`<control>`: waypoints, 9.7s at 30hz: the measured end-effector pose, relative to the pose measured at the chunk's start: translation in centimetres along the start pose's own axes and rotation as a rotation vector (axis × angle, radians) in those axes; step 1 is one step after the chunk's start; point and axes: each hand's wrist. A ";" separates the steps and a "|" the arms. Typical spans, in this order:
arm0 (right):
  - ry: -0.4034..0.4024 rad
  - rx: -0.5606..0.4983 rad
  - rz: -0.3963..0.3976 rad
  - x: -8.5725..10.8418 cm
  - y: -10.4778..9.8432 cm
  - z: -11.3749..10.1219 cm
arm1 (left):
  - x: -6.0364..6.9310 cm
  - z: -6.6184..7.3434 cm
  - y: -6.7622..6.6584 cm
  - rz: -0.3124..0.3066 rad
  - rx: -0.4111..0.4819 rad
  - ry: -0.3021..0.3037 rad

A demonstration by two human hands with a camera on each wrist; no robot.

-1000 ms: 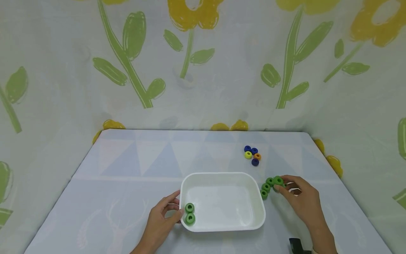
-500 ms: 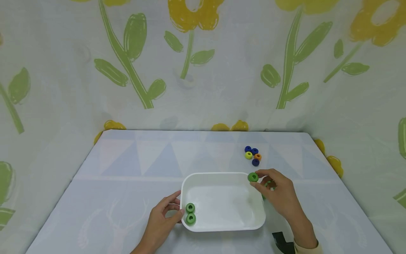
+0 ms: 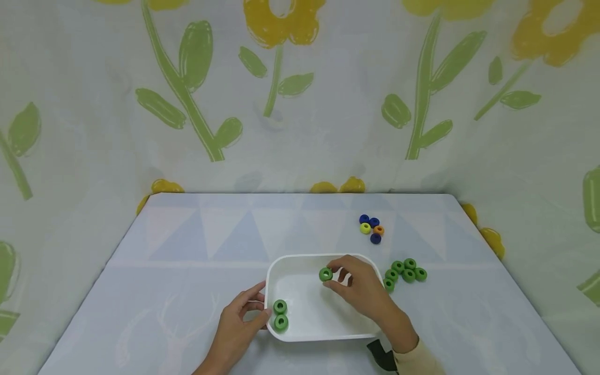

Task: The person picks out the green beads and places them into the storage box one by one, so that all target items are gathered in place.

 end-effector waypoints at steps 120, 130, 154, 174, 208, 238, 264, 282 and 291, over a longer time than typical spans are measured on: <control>0.045 0.009 -0.153 1.1 -0.1 -2.0 | 0.3 -0.4 0.3 0.009 0.035 0.022; 0.135 0.055 0.020 1.8 -3.2 -0.3 | 0.3 -0.3 0.4 0.007 0.031 0.015; 0.352 0.090 0.314 3.6 -6.8 7.6 | 0.3 -0.1 0.5 -0.003 0.043 0.009; 0.384 0.133 0.390 5.2 -8.0 10.8 | 0.3 0.0 0.5 -0.003 0.053 0.012; 0.648 0.173 0.245 5.8 -9.0 12.9 | 0.4 -0.1 0.6 -0.007 0.066 0.009; 0.594 0.205 0.296 5.3 -9.4 10.8 | 0.4 -0.3 0.5 -0.016 0.068 0.007; 0.110 0.049 0.118 0.3 -1.7 0.6 | 0.5 -0.1 0.6 -0.013 0.045 0.018; 0.024 0.002 -0.212 -0.7 3.6 -1.4 | 0.3 -0.5 0.6 -0.013 0.044 0.011; 0.130 0.117 -0.306 -0.8 3.9 -2.1 | 0.3 -0.5 0.6 -0.014 0.060 0.014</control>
Point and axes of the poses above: each hand's wrist, its own x-axis away from the middle knuckle, its own y-axis out of the palm, z = x × y, and after that the axes turned 5 degrees about z, right-handed
